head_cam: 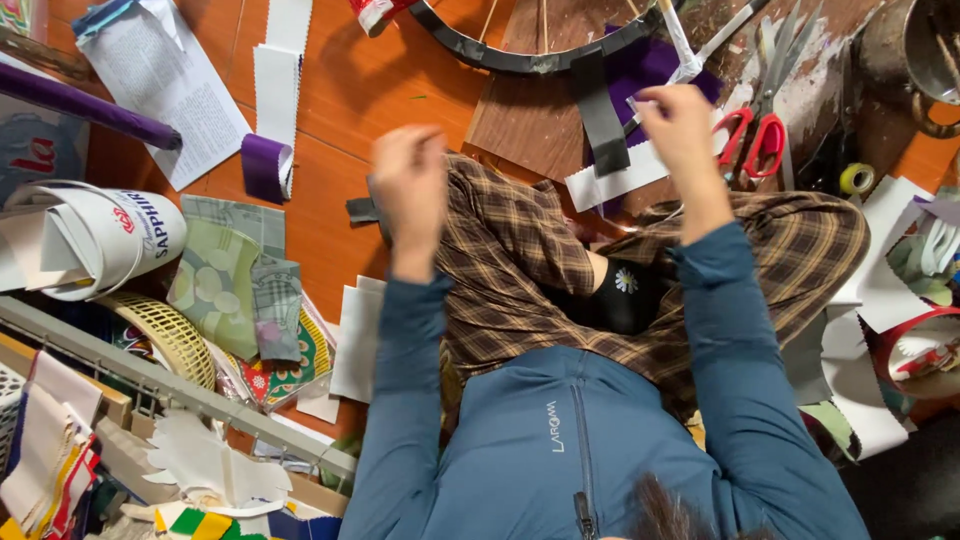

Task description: Applying black adhesive strips to the rim of a bicycle wheel using scissors and hands.

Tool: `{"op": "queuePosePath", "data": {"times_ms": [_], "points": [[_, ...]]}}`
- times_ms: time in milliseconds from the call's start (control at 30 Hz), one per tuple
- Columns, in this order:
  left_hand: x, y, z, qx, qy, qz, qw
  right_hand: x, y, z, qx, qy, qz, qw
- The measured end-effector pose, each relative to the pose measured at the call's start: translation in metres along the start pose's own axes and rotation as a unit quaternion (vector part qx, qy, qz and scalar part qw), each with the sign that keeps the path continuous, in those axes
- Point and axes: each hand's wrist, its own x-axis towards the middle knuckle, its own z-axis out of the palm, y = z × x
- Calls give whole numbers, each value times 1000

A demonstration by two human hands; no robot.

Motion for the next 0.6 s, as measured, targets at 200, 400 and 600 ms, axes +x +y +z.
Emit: {"op": "queuePosePath", "data": {"times_ms": [200,400,600], "points": [[-1,-7,150,-107,-250,-110,956,46,7,87,79,-4,54,995],[-10,-29,176,-67,-340,-211,914,44,11,118,66,41,122,989],[-28,-54,204,-99,-350,-290,885,25,-27,92,292,-65,183,936]]}}
